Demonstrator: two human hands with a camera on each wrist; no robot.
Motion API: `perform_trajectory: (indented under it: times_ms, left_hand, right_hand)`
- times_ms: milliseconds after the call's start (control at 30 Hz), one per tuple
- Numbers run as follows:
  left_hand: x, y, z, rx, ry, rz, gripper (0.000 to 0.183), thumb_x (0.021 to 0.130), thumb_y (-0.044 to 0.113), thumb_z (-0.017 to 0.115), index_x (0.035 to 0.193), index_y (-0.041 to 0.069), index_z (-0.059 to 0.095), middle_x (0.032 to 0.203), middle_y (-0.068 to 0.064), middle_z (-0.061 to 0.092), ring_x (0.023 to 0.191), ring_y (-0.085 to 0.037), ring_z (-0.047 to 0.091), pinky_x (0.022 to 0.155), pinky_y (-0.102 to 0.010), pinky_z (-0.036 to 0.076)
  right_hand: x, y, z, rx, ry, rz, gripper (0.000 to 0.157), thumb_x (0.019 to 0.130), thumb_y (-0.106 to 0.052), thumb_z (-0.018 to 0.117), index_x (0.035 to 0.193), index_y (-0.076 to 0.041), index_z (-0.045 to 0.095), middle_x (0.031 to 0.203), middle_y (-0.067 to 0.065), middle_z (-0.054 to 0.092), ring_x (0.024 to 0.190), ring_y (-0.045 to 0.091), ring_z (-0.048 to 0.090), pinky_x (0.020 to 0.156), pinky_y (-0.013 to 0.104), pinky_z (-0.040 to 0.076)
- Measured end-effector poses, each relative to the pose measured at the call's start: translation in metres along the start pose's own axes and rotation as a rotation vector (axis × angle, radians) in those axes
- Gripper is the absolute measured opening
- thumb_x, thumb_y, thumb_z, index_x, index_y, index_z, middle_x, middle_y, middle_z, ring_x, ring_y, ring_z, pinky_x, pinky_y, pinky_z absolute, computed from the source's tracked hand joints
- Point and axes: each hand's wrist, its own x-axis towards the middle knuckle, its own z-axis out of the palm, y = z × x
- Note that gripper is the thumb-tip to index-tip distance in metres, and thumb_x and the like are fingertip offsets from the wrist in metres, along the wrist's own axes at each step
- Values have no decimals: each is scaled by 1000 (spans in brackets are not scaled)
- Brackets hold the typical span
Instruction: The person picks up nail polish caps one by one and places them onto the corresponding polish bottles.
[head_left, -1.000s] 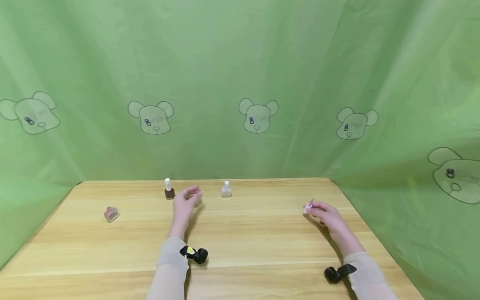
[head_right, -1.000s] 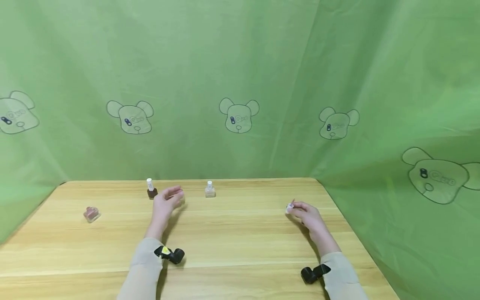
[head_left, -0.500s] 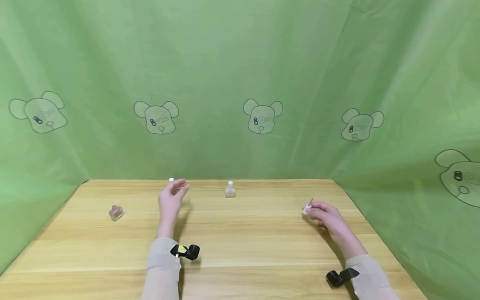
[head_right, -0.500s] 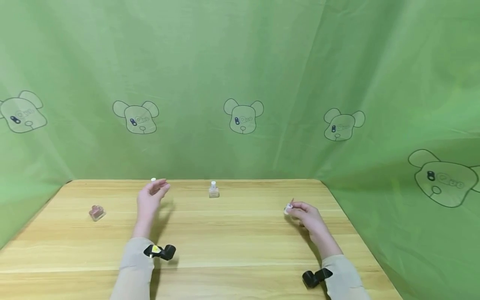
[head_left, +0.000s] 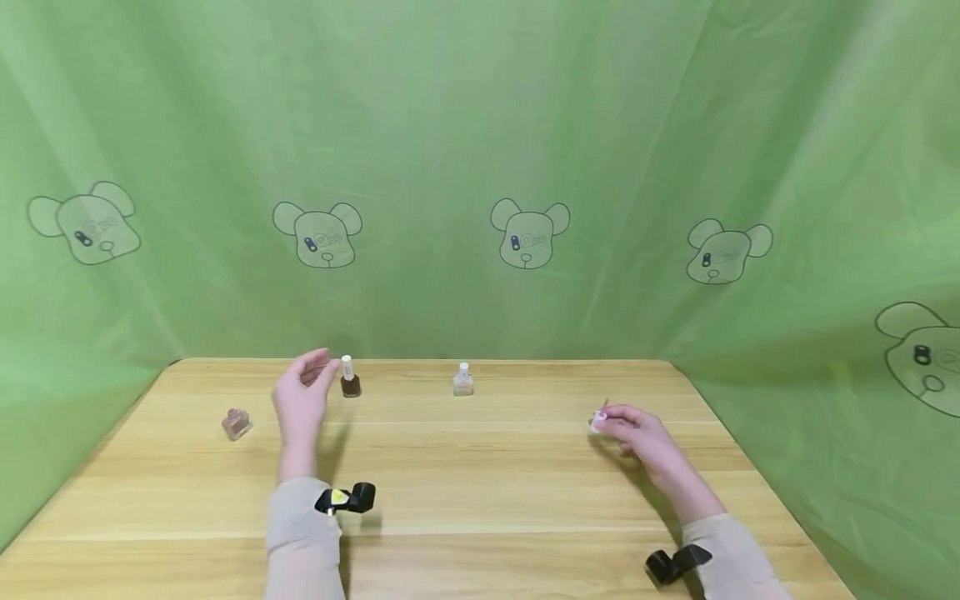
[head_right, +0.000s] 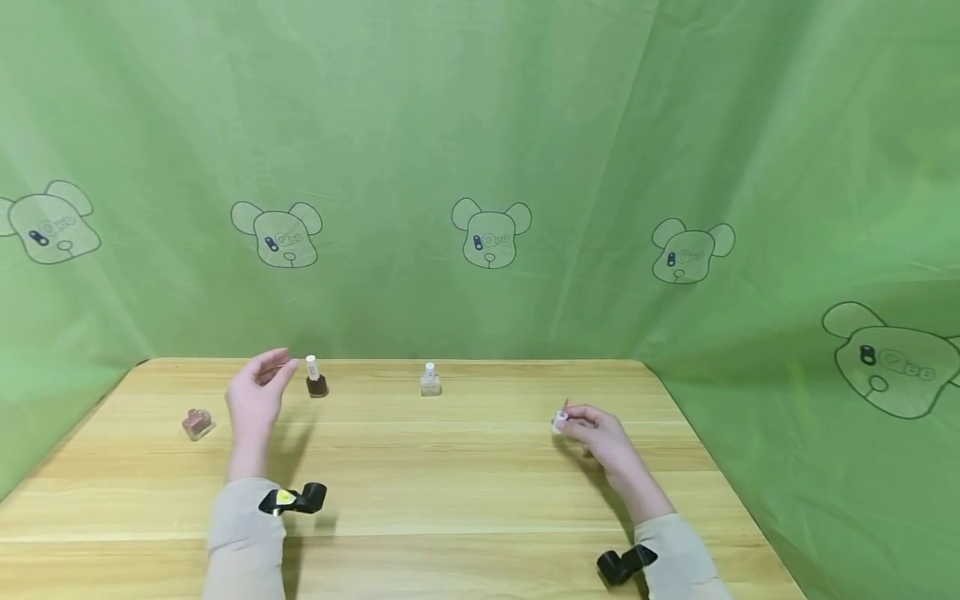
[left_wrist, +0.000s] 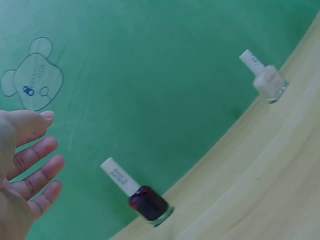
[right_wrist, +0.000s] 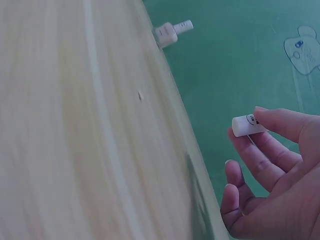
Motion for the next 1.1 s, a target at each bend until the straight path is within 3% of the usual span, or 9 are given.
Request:
perform_trajectory:
  times_ms: [267, 433, 567, 700, 767, 900, 1100]
  left_hand:
    - [2, 2, -20, 32, 57, -35, 40, 79, 36, 65, 112, 15, 60, 116, -5, 61, 108, -19, 52, 97, -39, 39]
    - [3, -1, -35, 119, 160, -82, 40, 77, 42, 66, 110, 20, 62, 122, -3, 59, 115, -25, 48, 102, -45, 25]
    - [4, -9, -47, 149, 227, -117, 44, 74, 46, 67, 111, 21, 62, 126, -1, 56, 121, -25, 46, 107, -42, 21]
    - [6, -19, -57, 100, 254, -124, 46, 74, 38, 70, 114, 17, 60, 128, -4, 54, 124, -21, 43, 109, -36, 28]
    - [5, -24, -62, 106, 271, -152, 48, 74, 39, 71, 116, 20, 59, 130, -2, 52, 115, -23, 49, 104, -35, 33]
    - [2, -34, -69, 114, 284, -221, 57, 72, 42, 70, 124, 27, 52, 135, 0, 43, 109, -22, 45, 101, -35, 33]
    - [-2, -47, -78, 128, 301, -304, 70, 72, 38, 73, 133, 27, 40, 143, -3, 31, 131, -25, 20, 111, -41, 14]
  right_hand:
    - [-6, -10, 14, -17, -39, -32, 45, 78, -29, 67, 113, -3, 53, 102, -12, 64, 89, 11, 57, 75, 34, 44]
    - [-9, -16, 22, -21, -59, -45, 43, 78, -28, 67, 111, -3, 55, 102, -10, 64, 86, 10, 57, 73, 33, 44]
    - [-13, -20, 26, -21, -83, -48, 44, 78, -28, 67, 112, -3, 54, 101, -7, 64, 87, 11, 56, 73, 33, 44]
    - [-16, -23, 30, -31, -106, -67, 45, 79, -27, 66, 114, -2, 53, 106, 3, 63, 90, 14, 57, 73, 32, 45]
    - [-17, -24, 32, -23, -115, -69, 45, 79, -27, 66, 114, -2, 53, 110, 8, 62, 92, 13, 58, 77, 32, 45]
    - [-19, -24, 35, -9, -124, -79, 44, 78, -27, 67, 112, -2, 54, 117, 13, 59, 95, 10, 58, 88, 37, 44]
    - [-19, -25, 39, -12, -133, -98, 42, 79, -26, 67, 111, -3, 55, 117, 15, 59, 95, 11, 58, 87, 40, 45]
